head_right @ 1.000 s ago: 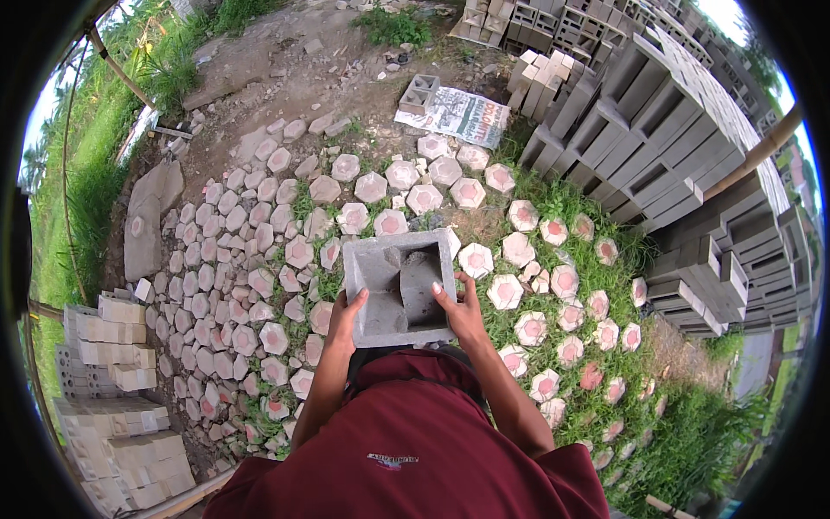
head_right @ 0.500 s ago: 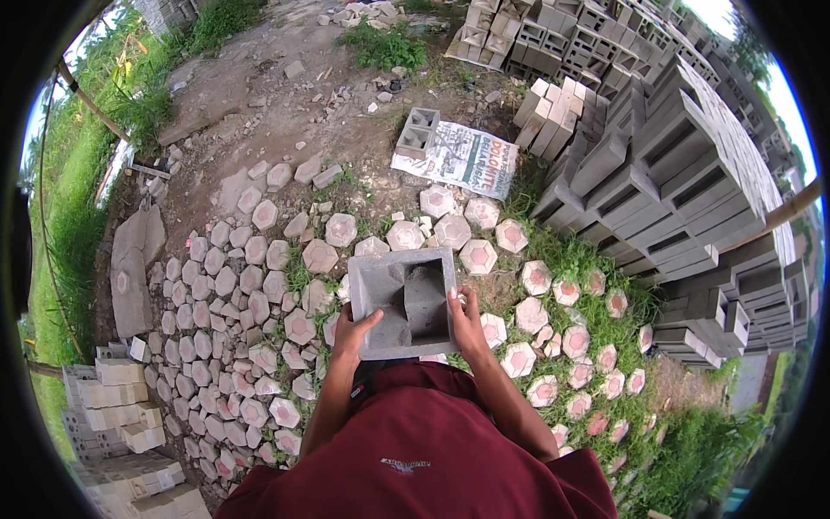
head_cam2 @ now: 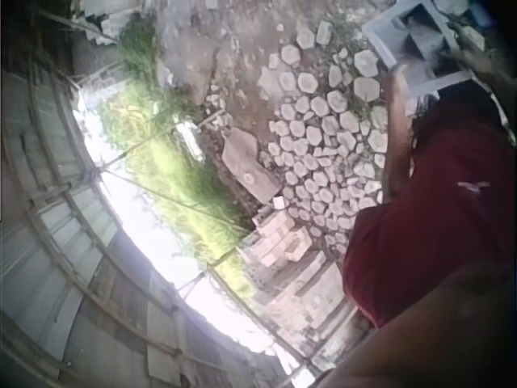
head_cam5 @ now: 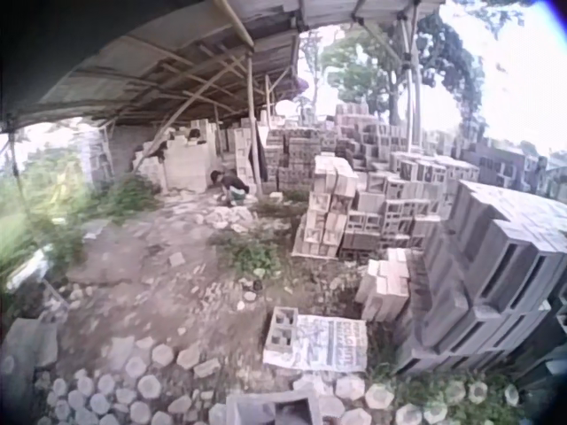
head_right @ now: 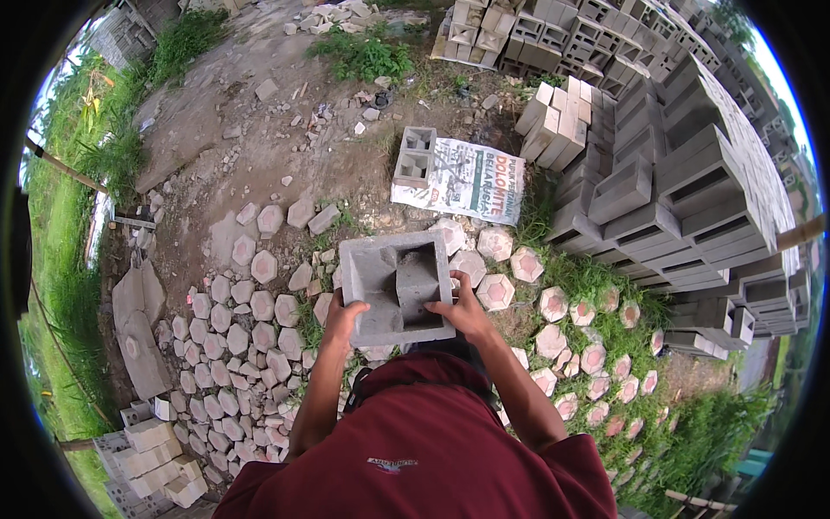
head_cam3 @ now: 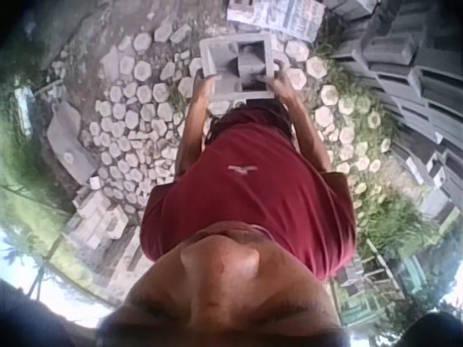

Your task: The person moves concrete hollow blocks from a stack and places them onto a bag on the ground one by one.

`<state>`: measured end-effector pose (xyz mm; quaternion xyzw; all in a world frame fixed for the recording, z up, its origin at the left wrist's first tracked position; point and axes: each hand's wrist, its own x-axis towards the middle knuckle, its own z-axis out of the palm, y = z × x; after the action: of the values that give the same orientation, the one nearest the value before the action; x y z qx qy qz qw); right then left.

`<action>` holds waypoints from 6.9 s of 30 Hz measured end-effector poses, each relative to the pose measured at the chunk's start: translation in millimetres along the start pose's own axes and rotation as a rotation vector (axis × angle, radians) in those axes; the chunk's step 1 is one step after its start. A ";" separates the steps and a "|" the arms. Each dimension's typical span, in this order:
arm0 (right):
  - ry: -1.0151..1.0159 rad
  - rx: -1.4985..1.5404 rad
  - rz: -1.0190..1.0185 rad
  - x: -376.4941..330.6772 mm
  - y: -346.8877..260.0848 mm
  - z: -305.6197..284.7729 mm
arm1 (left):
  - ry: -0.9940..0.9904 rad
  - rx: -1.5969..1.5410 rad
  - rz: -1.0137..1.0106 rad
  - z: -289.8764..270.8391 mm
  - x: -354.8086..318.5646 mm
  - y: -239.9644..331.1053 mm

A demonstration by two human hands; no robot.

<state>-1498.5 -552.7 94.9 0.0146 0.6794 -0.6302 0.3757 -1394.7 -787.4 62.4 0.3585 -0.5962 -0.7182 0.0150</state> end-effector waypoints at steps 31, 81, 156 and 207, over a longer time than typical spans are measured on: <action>0.255 -0.359 0.024 552.4 -89.2 -46.5 | -0.312 0.764 -0.394 69.9 637.6 119.0; 0.414 -0.080 -0.013 1058.1 289.1 -147.4 | -0.138 0.501 -0.489 155.0 1104.4 -250.0; 0.569 0.317 0.695 1094.8 273.0 -165.9 | -0.148 0.059 -0.766 156.5 1107.3 -261.0; 1.230 0.362 -0.088 521.2 -166.7 17.4 | -1.329 0.692 0.106 182.0 745.0 269.4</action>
<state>-1946.0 -838.4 -38.4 0.4086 0.6536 -0.6262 -0.1172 -2154.2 -1045.8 -68.5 -0.1956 -0.6880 -0.5533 -0.4270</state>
